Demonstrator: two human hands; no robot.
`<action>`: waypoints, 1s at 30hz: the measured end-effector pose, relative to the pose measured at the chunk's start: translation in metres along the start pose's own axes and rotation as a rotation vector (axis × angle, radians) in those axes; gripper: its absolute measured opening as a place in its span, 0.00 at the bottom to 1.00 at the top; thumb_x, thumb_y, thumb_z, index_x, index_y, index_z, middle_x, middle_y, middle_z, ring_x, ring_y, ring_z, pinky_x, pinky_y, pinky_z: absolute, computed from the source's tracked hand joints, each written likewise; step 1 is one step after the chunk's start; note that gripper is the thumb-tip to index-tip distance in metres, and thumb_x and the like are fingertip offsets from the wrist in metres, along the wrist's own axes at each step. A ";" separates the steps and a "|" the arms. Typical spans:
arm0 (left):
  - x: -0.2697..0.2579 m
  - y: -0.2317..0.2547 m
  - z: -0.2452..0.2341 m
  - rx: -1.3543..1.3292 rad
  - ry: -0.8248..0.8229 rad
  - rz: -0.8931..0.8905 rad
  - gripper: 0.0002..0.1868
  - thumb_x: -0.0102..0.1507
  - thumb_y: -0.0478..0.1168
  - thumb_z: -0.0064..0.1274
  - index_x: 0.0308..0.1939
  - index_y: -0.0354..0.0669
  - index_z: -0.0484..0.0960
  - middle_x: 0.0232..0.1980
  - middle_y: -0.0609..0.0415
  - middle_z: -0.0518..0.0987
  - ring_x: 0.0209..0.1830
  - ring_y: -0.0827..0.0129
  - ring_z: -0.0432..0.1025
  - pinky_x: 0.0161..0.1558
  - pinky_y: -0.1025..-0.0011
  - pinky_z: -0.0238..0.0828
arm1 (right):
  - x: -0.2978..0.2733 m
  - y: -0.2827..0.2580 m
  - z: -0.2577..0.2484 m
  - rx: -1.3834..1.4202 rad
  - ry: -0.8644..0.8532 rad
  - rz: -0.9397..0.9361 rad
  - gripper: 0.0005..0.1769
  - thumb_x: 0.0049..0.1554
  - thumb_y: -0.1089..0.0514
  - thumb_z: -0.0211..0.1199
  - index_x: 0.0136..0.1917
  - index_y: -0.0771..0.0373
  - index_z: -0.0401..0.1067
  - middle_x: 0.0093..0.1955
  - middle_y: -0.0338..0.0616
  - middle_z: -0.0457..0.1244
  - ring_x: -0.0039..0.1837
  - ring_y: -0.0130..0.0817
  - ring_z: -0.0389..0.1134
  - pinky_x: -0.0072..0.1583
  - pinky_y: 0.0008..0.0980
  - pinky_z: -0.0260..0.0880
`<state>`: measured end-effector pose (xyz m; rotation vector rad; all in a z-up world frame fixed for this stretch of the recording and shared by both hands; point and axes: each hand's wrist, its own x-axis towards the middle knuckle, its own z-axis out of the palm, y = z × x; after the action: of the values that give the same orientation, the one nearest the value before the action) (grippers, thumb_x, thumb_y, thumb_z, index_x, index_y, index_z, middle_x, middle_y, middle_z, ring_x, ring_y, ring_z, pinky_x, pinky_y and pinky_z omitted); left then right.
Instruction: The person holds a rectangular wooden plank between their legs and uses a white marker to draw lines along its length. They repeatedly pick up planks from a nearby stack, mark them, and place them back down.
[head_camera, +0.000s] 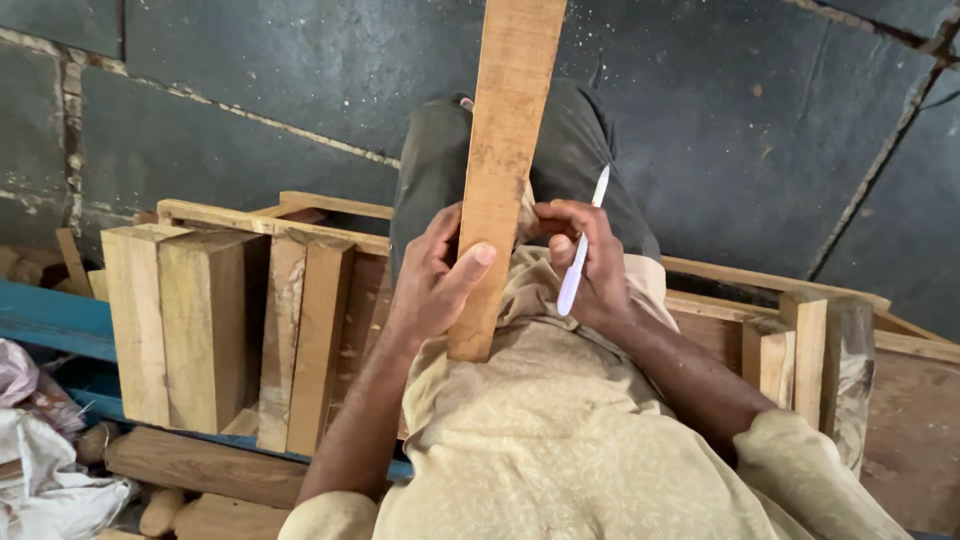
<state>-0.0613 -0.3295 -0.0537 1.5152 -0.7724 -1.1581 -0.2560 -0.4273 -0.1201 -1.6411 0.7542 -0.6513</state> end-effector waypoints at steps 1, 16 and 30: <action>0.000 0.001 0.000 0.018 -0.004 0.003 0.31 0.69 0.49 0.55 0.69 0.31 0.71 0.62 0.49 0.80 0.61 0.73 0.72 0.62 0.72 0.70 | 0.000 -0.001 -0.001 -0.025 0.002 0.008 0.24 0.72 0.45 0.52 0.68 0.68 0.63 0.63 0.50 0.64 0.60 0.34 0.71 0.60 0.33 0.73; -0.001 -0.015 -0.001 0.010 -0.017 -0.007 0.32 0.70 0.53 0.53 0.69 0.32 0.70 0.61 0.49 0.79 0.59 0.71 0.73 0.60 0.71 0.71 | 0.000 -0.005 -0.006 -0.022 -0.008 0.032 0.23 0.71 0.48 0.53 0.69 0.67 0.63 0.57 0.49 0.67 0.54 0.31 0.70 0.57 0.31 0.72; -0.006 -0.045 -0.008 -0.278 -0.047 0.059 0.32 0.73 0.54 0.48 0.71 0.32 0.69 0.65 0.52 0.77 0.65 0.73 0.69 0.66 0.73 0.64 | -0.015 0.019 -0.015 -0.035 0.014 0.053 0.29 0.70 0.43 0.53 0.73 0.66 0.58 0.62 0.54 0.66 0.58 0.39 0.71 0.56 0.37 0.73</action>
<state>-0.0595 -0.3098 -0.0954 1.2315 -0.6523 -1.2062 -0.2796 -0.4283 -0.1361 -1.6450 0.8202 -0.6153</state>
